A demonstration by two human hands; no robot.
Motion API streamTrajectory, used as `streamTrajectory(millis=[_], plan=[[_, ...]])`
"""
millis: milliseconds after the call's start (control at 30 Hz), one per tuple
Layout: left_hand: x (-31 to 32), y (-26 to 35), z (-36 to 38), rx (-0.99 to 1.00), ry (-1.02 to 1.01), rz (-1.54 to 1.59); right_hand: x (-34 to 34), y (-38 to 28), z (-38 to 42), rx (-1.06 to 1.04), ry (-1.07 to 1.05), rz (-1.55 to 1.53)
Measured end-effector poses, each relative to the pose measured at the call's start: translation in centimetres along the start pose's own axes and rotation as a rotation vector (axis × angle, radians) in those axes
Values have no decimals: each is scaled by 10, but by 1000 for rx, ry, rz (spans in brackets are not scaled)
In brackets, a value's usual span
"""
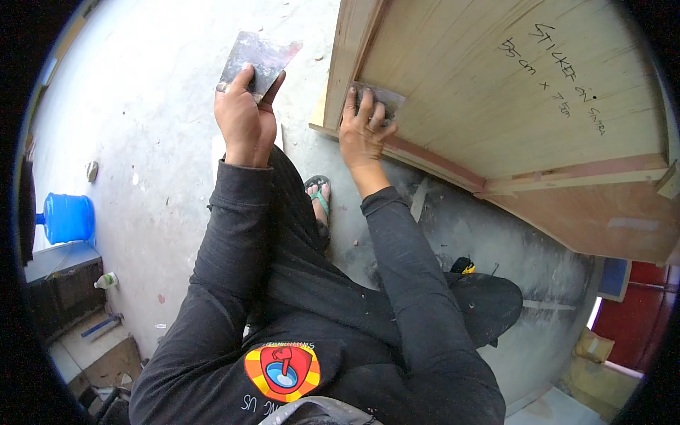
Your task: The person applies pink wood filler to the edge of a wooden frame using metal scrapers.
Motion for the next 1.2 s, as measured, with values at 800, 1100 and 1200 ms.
streamTrajectory(millis=[800, 1100, 1200], plan=[[11, -24, 14, -447, -225, -373, -72, 66, -2, 410, -215, -2047], [25, -43, 39, -498, -331, -176, -129, 106, -17, -18, 89, -1245], [27, -50, 46, -437, -415, -167, -135, 115, -14, -38, 119, -1076]])
Point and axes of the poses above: each hand's wrist, its own z-axis away from the middle knuckle, its own x-axis out of the palm, y = z × x, the point moved 5 cm from there along -z, towards the middle knuckle, and after that the axes turned 11 degrees about z, right-handed, at the moved point
